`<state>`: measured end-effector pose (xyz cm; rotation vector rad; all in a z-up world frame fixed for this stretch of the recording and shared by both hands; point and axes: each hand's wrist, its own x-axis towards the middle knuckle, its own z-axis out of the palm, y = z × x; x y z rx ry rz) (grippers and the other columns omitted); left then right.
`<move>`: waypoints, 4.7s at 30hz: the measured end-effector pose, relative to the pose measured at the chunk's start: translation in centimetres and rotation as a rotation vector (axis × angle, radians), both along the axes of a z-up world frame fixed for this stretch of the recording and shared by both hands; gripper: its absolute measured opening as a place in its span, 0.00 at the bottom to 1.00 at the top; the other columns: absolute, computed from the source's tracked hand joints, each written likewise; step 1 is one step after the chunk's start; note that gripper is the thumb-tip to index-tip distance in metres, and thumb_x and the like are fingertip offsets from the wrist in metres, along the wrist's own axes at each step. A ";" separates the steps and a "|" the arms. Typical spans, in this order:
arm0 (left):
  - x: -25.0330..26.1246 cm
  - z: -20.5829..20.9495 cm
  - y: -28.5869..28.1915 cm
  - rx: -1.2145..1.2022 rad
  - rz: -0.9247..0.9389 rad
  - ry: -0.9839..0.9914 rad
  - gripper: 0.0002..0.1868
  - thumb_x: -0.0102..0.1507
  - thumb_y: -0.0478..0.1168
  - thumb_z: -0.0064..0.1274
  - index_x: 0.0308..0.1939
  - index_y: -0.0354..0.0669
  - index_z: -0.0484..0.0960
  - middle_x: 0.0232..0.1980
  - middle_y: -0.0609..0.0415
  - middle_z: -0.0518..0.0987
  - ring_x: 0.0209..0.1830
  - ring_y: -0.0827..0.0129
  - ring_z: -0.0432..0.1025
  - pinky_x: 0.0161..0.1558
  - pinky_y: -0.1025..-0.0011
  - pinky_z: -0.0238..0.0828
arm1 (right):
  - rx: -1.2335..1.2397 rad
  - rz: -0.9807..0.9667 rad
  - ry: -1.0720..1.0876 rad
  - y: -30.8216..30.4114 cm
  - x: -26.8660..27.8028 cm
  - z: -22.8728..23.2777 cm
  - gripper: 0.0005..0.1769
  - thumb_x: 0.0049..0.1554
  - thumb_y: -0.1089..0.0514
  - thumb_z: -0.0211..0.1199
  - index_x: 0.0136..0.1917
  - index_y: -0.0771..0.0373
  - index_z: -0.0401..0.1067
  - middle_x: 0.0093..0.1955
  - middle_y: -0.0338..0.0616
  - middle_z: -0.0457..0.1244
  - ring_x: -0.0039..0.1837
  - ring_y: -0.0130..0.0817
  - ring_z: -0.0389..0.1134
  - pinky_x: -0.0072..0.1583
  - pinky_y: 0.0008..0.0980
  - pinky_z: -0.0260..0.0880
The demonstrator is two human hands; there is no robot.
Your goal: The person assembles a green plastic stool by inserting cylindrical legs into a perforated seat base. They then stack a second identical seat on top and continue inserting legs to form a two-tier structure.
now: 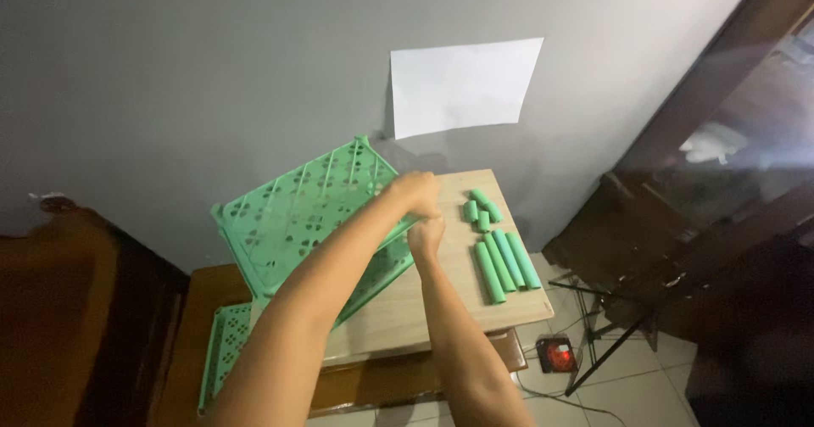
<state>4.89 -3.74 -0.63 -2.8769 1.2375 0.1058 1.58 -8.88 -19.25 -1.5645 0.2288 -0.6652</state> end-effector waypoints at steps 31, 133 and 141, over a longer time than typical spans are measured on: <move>-3.5 0.1 2.0 -0.067 0.072 -0.051 0.18 0.48 0.45 0.56 0.36 0.38 0.88 0.42 0.35 0.84 0.44 0.44 0.80 0.47 0.53 0.78 | -0.147 0.130 -0.266 0.8 -2.9 4.0 0.12 0.59 0.64 0.54 0.52 0.68 0.76 0.49 0.45 0.71 0.55 0.29 0.70 0.55 0.36 0.70; -8.2 9.7 23.6 -1.620 0.495 0.416 0.46 0.49 0.29 0.48 0.74 0.48 0.62 0.52 0.46 0.85 0.32 0.70 0.74 0.35 0.71 0.73 | 0.102 0.130 0.112 0.9 -5.8 15.9 0.28 0.61 0.52 0.61 0.69 0.71 0.68 0.53 0.50 0.65 0.50 0.33 0.63 0.50 0.31 0.65; -7.5 5.5 24.5 -1.638 0.462 0.489 0.39 0.54 0.33 0.51 0.72 0.46 0.69 0.46 0.45 0.83 0.39 0.72 0.77 0.42 0.72 0.75 | 0.154 0.214 -0.013 1.7 -10.5 18.6 0.24 0.61 0.56 0.55 0.68 0.69 0.66 0.57 0.46 0.66 0.55 0.31 0.66 0.56 0.29 0.67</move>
